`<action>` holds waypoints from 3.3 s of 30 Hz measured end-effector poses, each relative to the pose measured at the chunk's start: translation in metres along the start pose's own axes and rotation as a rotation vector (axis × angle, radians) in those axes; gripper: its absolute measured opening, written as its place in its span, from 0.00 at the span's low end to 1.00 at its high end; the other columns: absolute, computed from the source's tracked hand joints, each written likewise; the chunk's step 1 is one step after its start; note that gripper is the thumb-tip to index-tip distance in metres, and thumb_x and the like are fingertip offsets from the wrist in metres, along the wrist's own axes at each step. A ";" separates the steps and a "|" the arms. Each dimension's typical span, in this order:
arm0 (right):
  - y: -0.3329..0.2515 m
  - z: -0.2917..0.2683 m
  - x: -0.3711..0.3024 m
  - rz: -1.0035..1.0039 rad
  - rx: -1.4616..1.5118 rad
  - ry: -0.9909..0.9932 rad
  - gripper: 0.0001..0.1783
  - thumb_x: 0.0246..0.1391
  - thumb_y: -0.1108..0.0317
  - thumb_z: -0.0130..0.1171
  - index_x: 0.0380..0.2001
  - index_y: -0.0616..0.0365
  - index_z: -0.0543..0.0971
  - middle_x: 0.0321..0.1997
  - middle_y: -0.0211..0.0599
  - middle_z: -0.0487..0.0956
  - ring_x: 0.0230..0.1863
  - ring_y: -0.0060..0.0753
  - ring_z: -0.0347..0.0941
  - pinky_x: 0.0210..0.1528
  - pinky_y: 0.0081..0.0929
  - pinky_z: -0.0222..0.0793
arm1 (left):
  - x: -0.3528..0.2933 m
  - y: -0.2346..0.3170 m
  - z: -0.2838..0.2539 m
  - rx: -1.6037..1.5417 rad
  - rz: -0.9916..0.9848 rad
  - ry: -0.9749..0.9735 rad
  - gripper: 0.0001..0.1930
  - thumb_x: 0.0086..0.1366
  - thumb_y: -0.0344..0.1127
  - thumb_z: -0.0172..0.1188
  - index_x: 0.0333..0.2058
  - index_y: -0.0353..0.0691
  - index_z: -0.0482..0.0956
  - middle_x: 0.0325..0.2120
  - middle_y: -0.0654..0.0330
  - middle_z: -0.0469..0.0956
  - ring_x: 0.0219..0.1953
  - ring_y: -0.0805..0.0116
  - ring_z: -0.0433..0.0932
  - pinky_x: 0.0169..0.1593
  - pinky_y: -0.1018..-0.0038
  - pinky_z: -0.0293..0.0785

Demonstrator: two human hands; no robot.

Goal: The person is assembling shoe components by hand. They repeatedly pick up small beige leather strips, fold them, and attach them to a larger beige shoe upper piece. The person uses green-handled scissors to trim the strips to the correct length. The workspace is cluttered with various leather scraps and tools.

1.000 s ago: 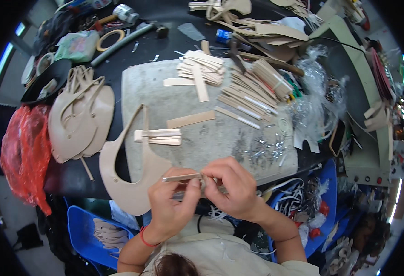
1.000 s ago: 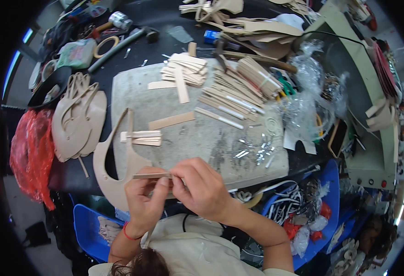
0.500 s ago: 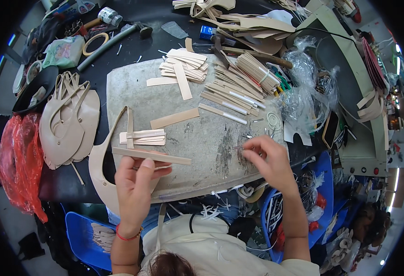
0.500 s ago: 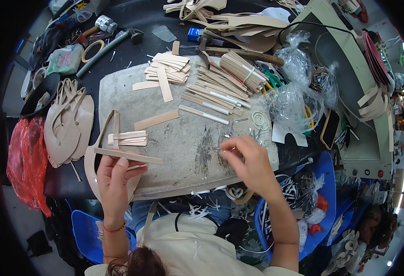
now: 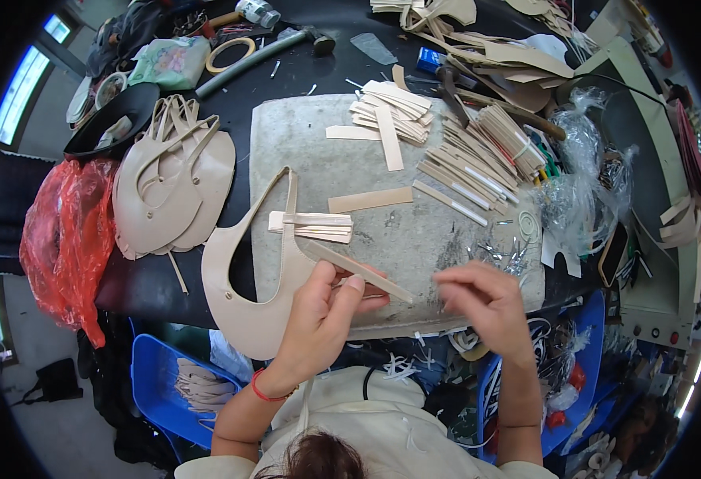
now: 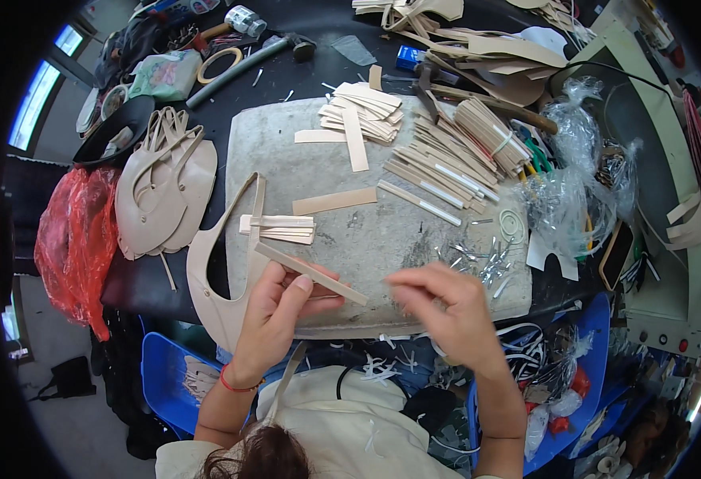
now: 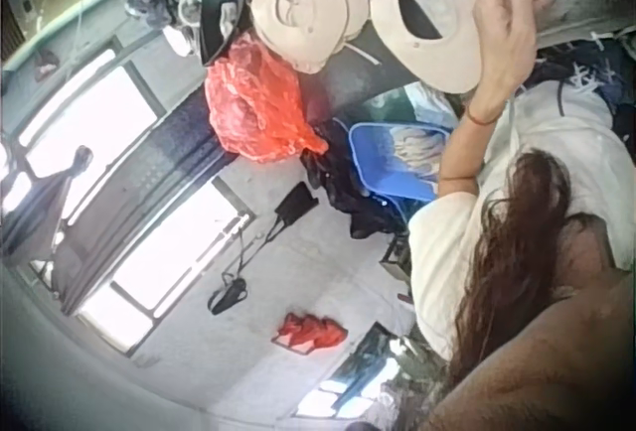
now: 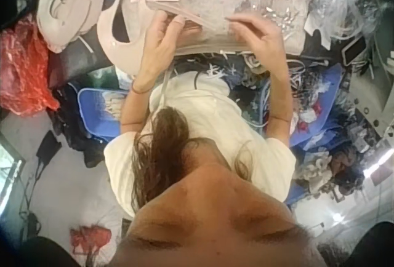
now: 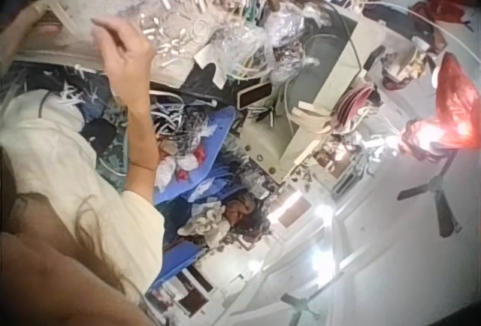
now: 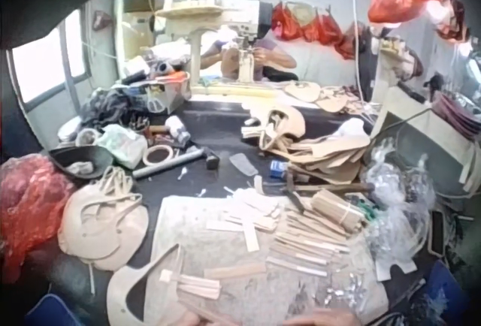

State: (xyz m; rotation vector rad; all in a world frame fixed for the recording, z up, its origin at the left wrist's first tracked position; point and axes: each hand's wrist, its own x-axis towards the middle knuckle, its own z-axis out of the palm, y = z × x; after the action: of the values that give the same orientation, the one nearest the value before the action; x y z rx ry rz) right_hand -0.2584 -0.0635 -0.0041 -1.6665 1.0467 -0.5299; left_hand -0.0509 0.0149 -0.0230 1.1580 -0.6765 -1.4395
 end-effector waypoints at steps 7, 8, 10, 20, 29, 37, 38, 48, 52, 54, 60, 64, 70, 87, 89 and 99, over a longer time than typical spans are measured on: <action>-0.012 0.032 0.006 0.153 0.358 -0.093 0.11 0.52 0.75 0.62 0.40 0.63 0.77 0.27 0.32 0.79 0.27 0.17 0.75 0.29 0.15 0.72 | -0.002 0.001 -0.003 -0.052 -0.036 -0.027 0.11 0.71 0.28 0.40 0.47 0.27 0.64 0.44 0.50 0.71 0.47 0.65 0.76 0.51 0.71 0.77; -0.012 0.033 0.007 0.153 0.352 -0.082 0.11 0.52 0.75 0.62 0.40 0.63 0.77 0.27 0.32 0.79 0.27 0.17 0.75 0.29 0.15 0.72 | -0.002 0.001 -0.003 -0.066 -0.042 -0.032 0.11 0.71 0.28 0.40 0.47 0.27 0.63 0.44 0.50 0.71 0.47 0.65 0.76 0.51 0.70 0.77; -0.011 0.035 0.009 0.154 0.339 -0.060 0.11 0.52 0.75 0.62 0.40 0.63 0.77 0.27 0.32 0.79 0.26 0.16 0.75 0.28 0.15 0.71 | -0.002 0.003 -0.004 -0.094 -0.055 -0.043 0.11 0.71 0.28 0.39 0.47 0.28 0.63 0.45 0.49 0.71 0.47 0.64 0.76 0.52 0.70 0.77; -0.014 0.037 0.011 0.181 0.295 -0.042 0.14 0.48 0.74 0.67 0.37 0.63 0.75 0.23 0.27 0.76 0.22 0.12 0.69 0.25 0.12 0.66 | -0.001 0.004 -0.011 -0.169 -0.132 -0.072 0.11 0.71 0.29 0.40 0.48 0.29 0.63 0.44 0.49 0.72 0.48 0.61 0.77 0.51 0.71 0.77; -0.030 0.024 0.014 -0.331 -0.310 0.134 0.29 0.37 0.71 0.73 0.45 0.63 0.74 0.31 0.35 0.78 0.29 0.25 0.73 0.31 0.23 0.69 | -0.001 0.008 -0.013 -0.136 -0.031 0.044 0.09 0.68 0.29 0.47 0.43 0.32 0.71 0.41 0.57 0.74 0.44 0.72 0.75 0.48 0.73 0.75; -0.025 0.048 0.020 -0.414 -0.396 0.200 0.12 0.53 0.79 0.56 0.43 0.63 0.74 0.39 0.46 0.79 0.34 0.42 0.77 0.38 0.30 0.73 | 0.005 0.033 -0.074 1.429 0.651 0.511 0.17 0.59 0.28 0.58 0.47 0.33 0.71 0.44 0.45 0.73 0.42 0.47 0.74 0.47 0.62 0.70; -0.024 0.048 0.017 -0.363 -0.339 0.214 0.10 0.55 0.79 0.55 0.42 0.63 0.74 0.39 0.46 0.79 0.34 0.41 0.77 0.38 0.29 0.73 | 0.003 0.031 -0.085 1.439 0.577 0.512 0.17 0.59 0.28 0.57 0.48 0.33 0.71 0.43 0.45 0.74 0.41 0.46 0.74 0.45 0.62 0.71; -0.001 0.018 0.004 0.099 0.203 0.207 0.07 0.62 0.72 0.48 0.42 0.62 0.71 0.39 0.32 0.76 0.33 0.17 0.71 0.36 0.16 0.67 | -0.010 0.090 -0.080 1.530 0.952 0.245 0.15 0.56 0.23 0.57 0.44 0.36 0.77 0.42 0.50 0.78 0.46 0.52 0.77 0.49 0.61 0.74; -0.023 0.041 0.013 0.054 0.491 -0.105 0.11 0.58 0.75 0.55 0.43 0.60 0.68 0.40 0.31 0.76 0.36 0.15 0.70 0.39 0.17 0.69 | 0.006 0.100 -0.060 1.598 1.127 -0.211 0.16 0.51 0.25 0.61 0.42 0.40 0.80 0.48 0.54 0.75 0.55 0.54 0.72 0.58 0.56 0.69; -0.035 0.072 0.018 0.064 0.642 -0.230 0.14 0.56 0.75 0.59 0.43 0.59 0.67 0.41 0.32 0.75 0.37 0.15 0.70 0.40 0.17 0.70 | 0.012 0.090 -0.060 1.541 1.075 -0.375 0.19 0.49 0.22 0.61 0.42 0.39 0.79 0.52 0.52 0.71 0.58 0.53 0.68 0.61 0.56 0.65; -0.033 0.115 0.042 0.113 0.786 -0.213 0.13 0.56 0.74 0.59 0.41 0.60 0.67 0.41 0.33 0.74 0.39 0.16 0.71 0.41 0.16 0.71 | -0.022 0.038 -0.060 0.676 0.403 0.198 0.23 0.60 0.16 0.51 0.56 0.33 0.67 0.53 0.48 0.70 0.52 0.59 0.74 0.53 0.70 0.73; -0.043 0.120 0.047 0.031 0.765 -0.165 0.10 0.58 0.73 0.56 0.41 0.61 0.69 0.35 0.29 0.75 0.33 0.14 0.70 0.38 0.14 0.69 | -0.050 0.024 -0.055 0.152 -0.022 0.170 0.24 0.62 0.22 0.56 0.57 0.27 0.63 0.48 0.50 0.73 0.48 0.70 0.74 0.49 0.75 0.75; -0.047 0.093 0.043 -0.016 0.262 -0.267 0.08 0.57 0.74 0.55 0.40 0.64 0.78 0.30 0.30 0.76 0.28 0.15 0.69 0.31 0.14 0.64 | -0.050 0.017 -0.064 0.053 -0.045 0.183 0.24 0.59 0.21 0.60 0.54 0.27 0.65 0.41 0.52 0.75 0.44 0.71 0.77 0.48 0.77 0.75; -0.041 0.105 0.045 -0.101 0.039 -0.294 0.05 0.50 0.74 0.61 0.32 0.64 0.80 0.23 0.31 0.73 0.20 0.16 0.63 0.21 0.18 0.57 | -0.050 0.016 -0.069 -0.093 -0.063 0.185 0.14 0.64 0.24 0.54 0.49 0.30 0.69 0.42 0.56 0.74 0.42 0.71 0.78 0.46 0.77 0.77; -0.040 0.106 0.045 -0.105 0.098 -0.309 0.05 0.50 0.75 0.61 0.32 0.64 0.80 0.24 0.31 0.73 0.20 0.16 0.63 0.21 0.18 0.57 | -0.048 0.012 -0.067 -0.158 -0.018 0.191 0.13 0.66 0.25 0.52 0.49 0.29 0.68 0.42 0.55 0.73 0.41 0.70 0.79 0.44 0.77 0.78; -0.054 0.112 0.038 -0.163 -0.011 -0.273 0.06 0.52 0.75 0.59 0.33 0.65 0.76 0.25 0.35 0.75 0.20 0.21 0.70 0.22 0.19 0.64 | -0.055 0.011 -0.066 -0.007 -0.033 0.211 0.12 0.64 0.25 0.57 0.46 0.28 0.73 0.37 0.56 0.78 0.39 0.73 0.79 0.41 0.80 0.77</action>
State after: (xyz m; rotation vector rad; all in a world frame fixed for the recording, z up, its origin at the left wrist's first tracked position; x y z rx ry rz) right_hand -0.1327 -0.0315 0.0012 -1.7854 0.7213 -0.3875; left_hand 0.0084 0.0774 -0.0218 1.2998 -0.5063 -1.3229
